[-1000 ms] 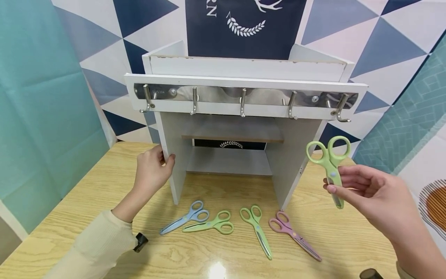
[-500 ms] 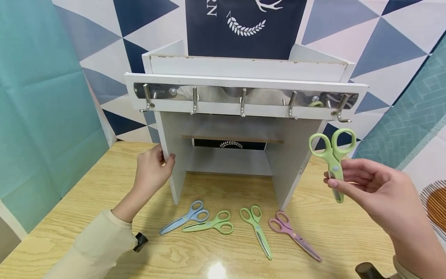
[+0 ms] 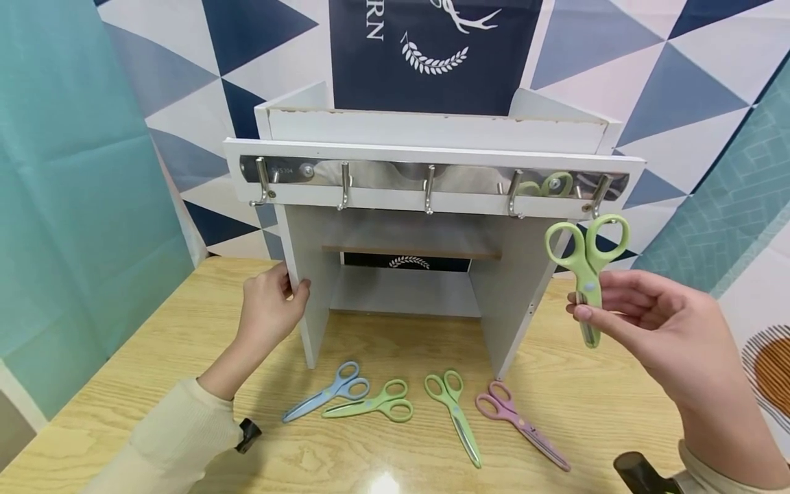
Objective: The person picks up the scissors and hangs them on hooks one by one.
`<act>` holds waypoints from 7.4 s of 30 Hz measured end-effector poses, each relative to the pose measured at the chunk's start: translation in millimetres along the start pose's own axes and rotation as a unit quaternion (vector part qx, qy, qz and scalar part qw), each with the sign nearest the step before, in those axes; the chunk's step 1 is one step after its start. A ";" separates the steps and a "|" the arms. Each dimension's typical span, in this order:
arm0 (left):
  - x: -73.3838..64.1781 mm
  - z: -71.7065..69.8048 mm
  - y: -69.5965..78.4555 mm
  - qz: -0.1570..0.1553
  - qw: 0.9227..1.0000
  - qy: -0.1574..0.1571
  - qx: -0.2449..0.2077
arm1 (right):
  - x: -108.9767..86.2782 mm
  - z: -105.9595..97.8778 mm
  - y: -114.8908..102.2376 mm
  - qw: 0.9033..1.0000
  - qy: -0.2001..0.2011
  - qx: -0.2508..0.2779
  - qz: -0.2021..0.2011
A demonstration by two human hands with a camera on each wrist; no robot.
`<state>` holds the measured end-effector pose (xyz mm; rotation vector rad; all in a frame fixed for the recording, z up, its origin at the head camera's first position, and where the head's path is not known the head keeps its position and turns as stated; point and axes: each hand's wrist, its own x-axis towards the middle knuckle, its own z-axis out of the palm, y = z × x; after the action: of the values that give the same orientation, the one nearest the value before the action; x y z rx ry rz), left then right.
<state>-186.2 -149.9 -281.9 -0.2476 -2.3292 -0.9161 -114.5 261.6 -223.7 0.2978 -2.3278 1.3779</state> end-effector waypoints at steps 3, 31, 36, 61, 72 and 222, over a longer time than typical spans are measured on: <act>0.3 1.2 -1.0 0.004 1.000 0.003 -0.001 | 1.2 -0.5 0.0 1.000 -0.005 0.022 -0.004; -1.4 0.5 -0.1 0.001 1.000 0.002 0.007 | 14.5 -2.2 -3.1 1.000 0.024 -0.013 0.006; -2.1 1.1 -0.1 0.003 1.000 0.002 0.007 | 15.8 -2.6 -2.3 0.999 0.025 -0.021 0.011; -4.4 2.9 -1.2 0.008 1.000 0.006 0.000 | 29.2 -2.6 7.0 0.996 0.000 0.081 0.037; -4.4 2.8 -1.3 0.013 1.000 0.010 -0.002 | 33.0 2.7 13.9 0.994 -0.028 0.105 0.023; 0.4 5.6 -7.3 0.019 1.000 0.007 -0.015 | -41.5 59.6 132.7 0.902 -0.374 -0.216 -0.010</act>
<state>-191.9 -151.6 -288.8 -0.2947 -2.2913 -0.9321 -143.2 273.0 -371.8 0.8198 -3.1444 0.7507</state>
